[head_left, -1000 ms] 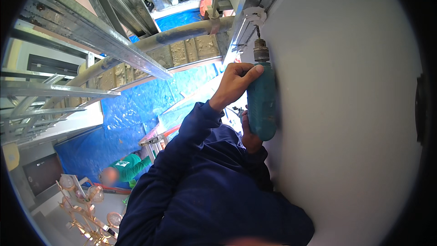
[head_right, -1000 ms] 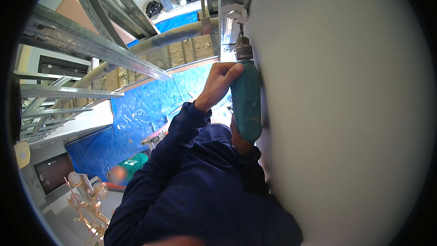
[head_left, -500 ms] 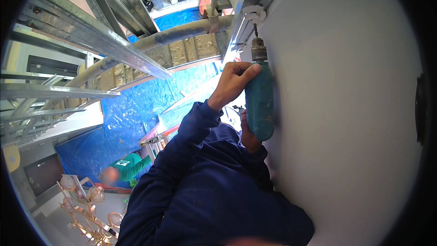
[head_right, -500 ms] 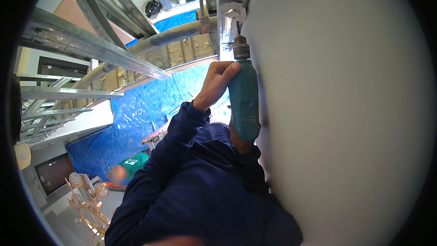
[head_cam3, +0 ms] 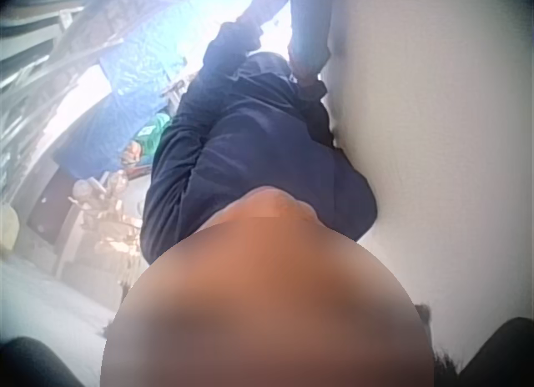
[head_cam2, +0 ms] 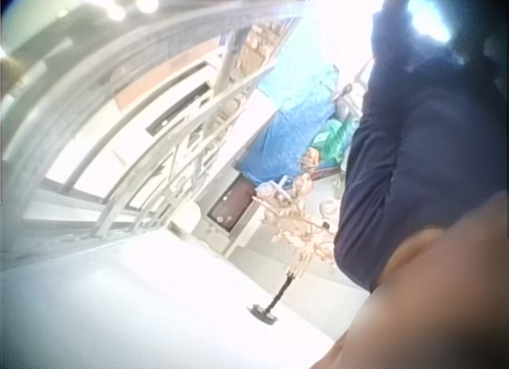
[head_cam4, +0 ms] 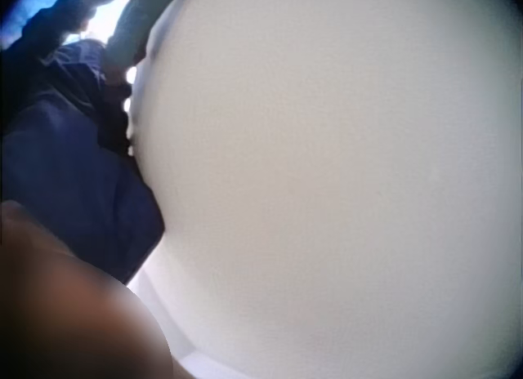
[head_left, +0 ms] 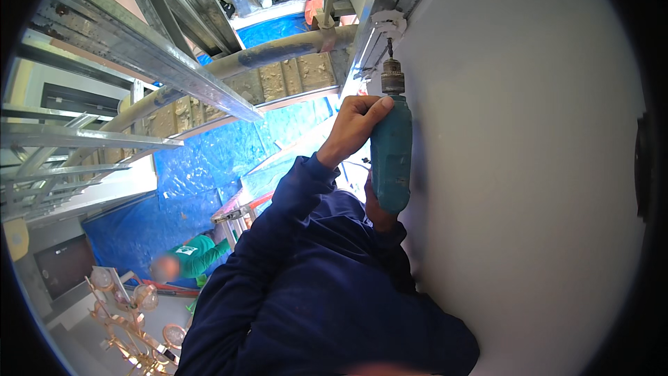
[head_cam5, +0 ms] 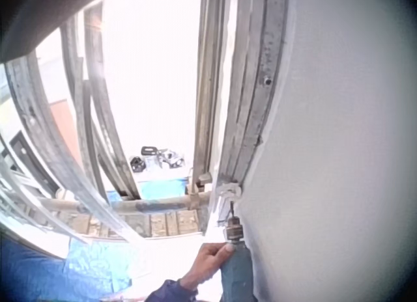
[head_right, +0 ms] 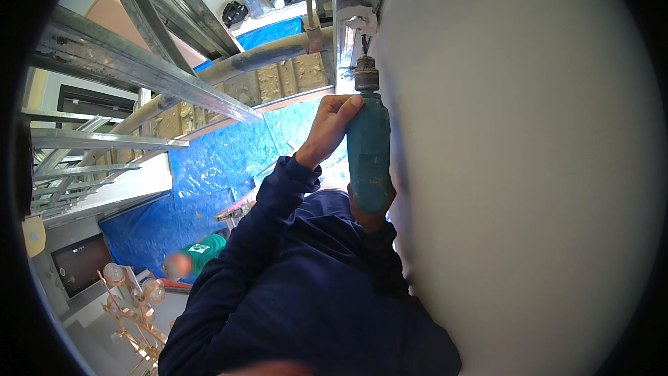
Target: The person uses a corded drill to drive screws into a metal frame attached to a wall. They repeatedly position the drill, drive screws, and adjust the frame while standing on a ladder. A second person is visible below but does not assist directly.
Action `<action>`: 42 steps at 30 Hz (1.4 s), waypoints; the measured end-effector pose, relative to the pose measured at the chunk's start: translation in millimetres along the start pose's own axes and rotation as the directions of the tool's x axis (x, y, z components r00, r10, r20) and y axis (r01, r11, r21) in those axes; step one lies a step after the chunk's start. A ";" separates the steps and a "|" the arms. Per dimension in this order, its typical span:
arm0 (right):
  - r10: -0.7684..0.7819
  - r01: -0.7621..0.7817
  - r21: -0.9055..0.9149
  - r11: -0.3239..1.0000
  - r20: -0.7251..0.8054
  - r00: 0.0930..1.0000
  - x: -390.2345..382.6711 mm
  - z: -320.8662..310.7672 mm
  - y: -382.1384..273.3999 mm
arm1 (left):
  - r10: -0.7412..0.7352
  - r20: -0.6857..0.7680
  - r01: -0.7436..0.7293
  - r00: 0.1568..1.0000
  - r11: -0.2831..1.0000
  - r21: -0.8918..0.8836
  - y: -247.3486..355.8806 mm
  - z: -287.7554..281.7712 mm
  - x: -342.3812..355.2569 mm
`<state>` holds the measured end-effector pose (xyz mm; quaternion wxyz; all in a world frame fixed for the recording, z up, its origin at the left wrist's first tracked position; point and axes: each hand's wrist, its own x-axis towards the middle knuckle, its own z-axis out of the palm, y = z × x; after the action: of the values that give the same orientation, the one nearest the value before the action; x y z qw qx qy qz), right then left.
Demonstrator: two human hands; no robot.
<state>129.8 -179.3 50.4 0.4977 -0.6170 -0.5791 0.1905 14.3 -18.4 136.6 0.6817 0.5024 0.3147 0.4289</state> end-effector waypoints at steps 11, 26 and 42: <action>0.020 -0.018 0.151 0.988 -0.013 1.000 1.9 10.7 -11.5 | -0.022 -0.010 0.022 1.000 1.000 0.017 3.5 1.2 1.4; 0.091 -0.095 0.198 0.976 0.031 0.995 1.4 13.0 -16.2 | 0.077 -0.274 -0.100 0.959 0.992 -0.073 19.3 -15.3 42.8; -0.021 0.018 0.042 0.999 0.074 0.997 -5.3 -0.4 -11.9 | -0.039 -0.356 -0.026 0.934 0.984 -0.174 42.7 6.7 70.8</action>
<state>122.5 -186.2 58.7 0.4903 -0.5934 -0.5990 0.2206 39.3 48.0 179.4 0.6560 0.3529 0.3961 0.5369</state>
